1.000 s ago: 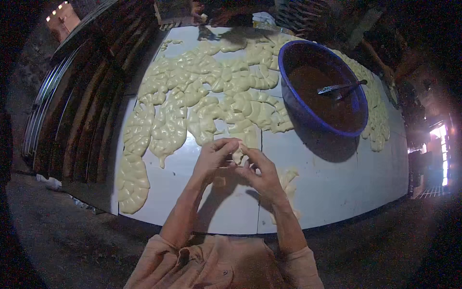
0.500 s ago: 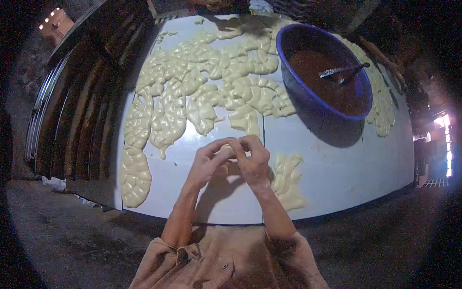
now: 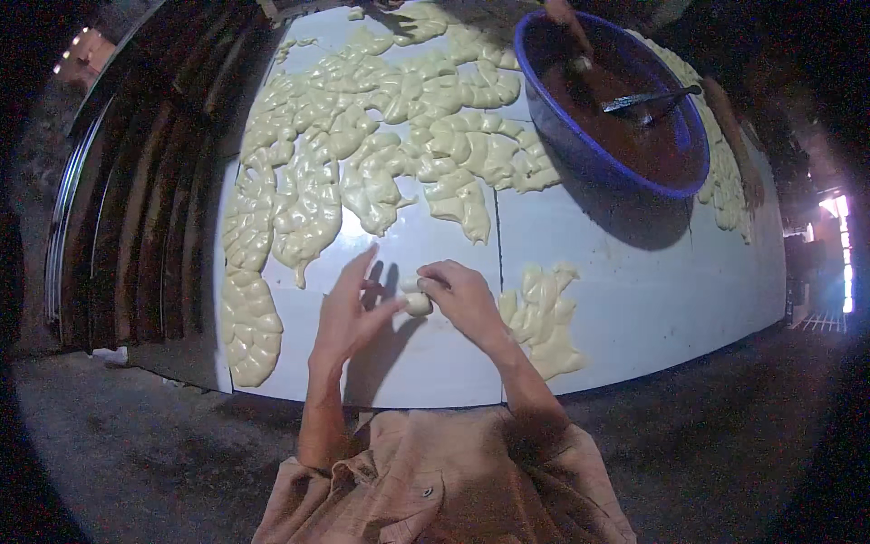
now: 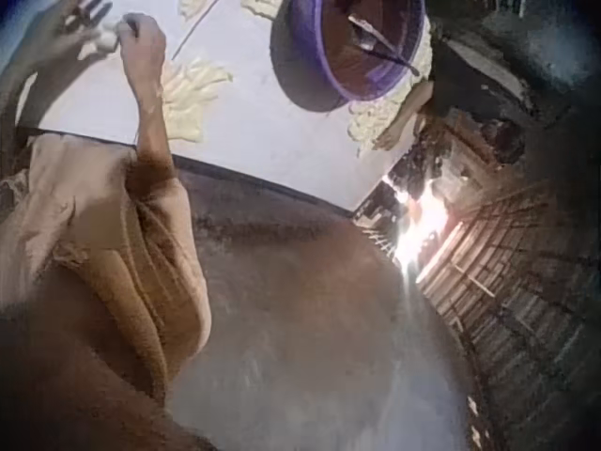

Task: The person shapes dough pieces by hand, adding filling and pinching them closed into rolls. They place the filled dough portions into metal baking pans, carry the stack of pans across the room, set them down, and return to fill and shape more dough pieces.

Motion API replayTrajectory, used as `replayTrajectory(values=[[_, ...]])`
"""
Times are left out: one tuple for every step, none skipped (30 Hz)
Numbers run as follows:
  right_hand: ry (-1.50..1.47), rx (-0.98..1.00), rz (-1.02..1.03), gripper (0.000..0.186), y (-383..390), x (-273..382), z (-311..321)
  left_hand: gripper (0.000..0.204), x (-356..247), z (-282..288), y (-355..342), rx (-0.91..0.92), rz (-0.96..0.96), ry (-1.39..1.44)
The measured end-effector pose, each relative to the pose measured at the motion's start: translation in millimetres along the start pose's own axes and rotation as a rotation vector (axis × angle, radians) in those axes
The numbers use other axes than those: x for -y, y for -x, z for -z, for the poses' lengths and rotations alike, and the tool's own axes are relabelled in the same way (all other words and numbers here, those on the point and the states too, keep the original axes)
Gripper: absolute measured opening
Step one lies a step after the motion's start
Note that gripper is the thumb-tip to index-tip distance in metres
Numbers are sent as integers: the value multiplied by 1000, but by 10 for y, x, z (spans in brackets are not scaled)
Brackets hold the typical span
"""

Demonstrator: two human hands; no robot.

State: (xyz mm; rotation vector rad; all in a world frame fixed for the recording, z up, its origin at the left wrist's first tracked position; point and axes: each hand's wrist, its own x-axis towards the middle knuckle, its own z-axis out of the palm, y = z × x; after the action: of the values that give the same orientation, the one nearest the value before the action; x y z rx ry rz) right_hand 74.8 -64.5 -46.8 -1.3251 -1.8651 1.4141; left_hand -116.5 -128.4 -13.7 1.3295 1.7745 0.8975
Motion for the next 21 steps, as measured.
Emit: replayTrajectory(values=[[12,-5,33,29,15,4,-15,74,-3,-9,27,75,-45,-39],[10,-8,29,29,12,-5,-29,74,-11,-34,43,152,-91,-77],[-30,-31,10,29,5,-15,-40,69,76,-161,26,65,-289,-187],[-64,-59,-15,29,3,-33,-28,69,81,-231,4,77,-294,-180],[-145,-33,-81,29,1,-95,-39,64,72,-299,-19,91,-245,-129],[-218,-9,-91,30,-20,-187,-84,59,52,-367,-40,108,-197,-78],[-199,8,-89,27,-22,-212,-84,46,27,-368,-63,143,-133,-86],[-165,8,-93,25,-9,-153,-16,42,-17,-332,-103,121,-249,-127],[-172,41,-88,25,7,-66,4,40,-90,-281,-68,123,-212,-218],[-182,80,-80,24,20,-21,-5,40,-178,-224,-30,141,-118,-265],[-136,79,-3,25,38,-84,-58,44,-133,-200,-10,161,-102,-348],[-93,89,78,27,53,-160,-97,44,-51,-196,10,174,-117,-341],[-58,113,93,28,76,-195,-50,53,68,-231,15,177,-120,-404],[-27,139,107,30,107,-221,14,61,111,-278,10,179,-121,-469],[-40,109,213,30,168,-246,128,61,108,-313,17,192,-132,-464],[-22,48,168,30,235,-176,352,71,51,-300,35,175,-136,-417],[-6,-11,126,31,300,-149,610,81,-5,-286,40,155,-137,-372],[-1,-142,6,29,357,-268,822,81,-84,-272,18,163,-142,-373],[90,-273,-2,26,401,-324,1136,86,-159,-264,-2,149,-158,-446],[113,-399,-34,25,445,-460,1379,91,-213,-262,-10,128,-169,-526],[263,-452,-92,29,479,-521,1639,86,-284,-327,-32,89,-250,-568]])
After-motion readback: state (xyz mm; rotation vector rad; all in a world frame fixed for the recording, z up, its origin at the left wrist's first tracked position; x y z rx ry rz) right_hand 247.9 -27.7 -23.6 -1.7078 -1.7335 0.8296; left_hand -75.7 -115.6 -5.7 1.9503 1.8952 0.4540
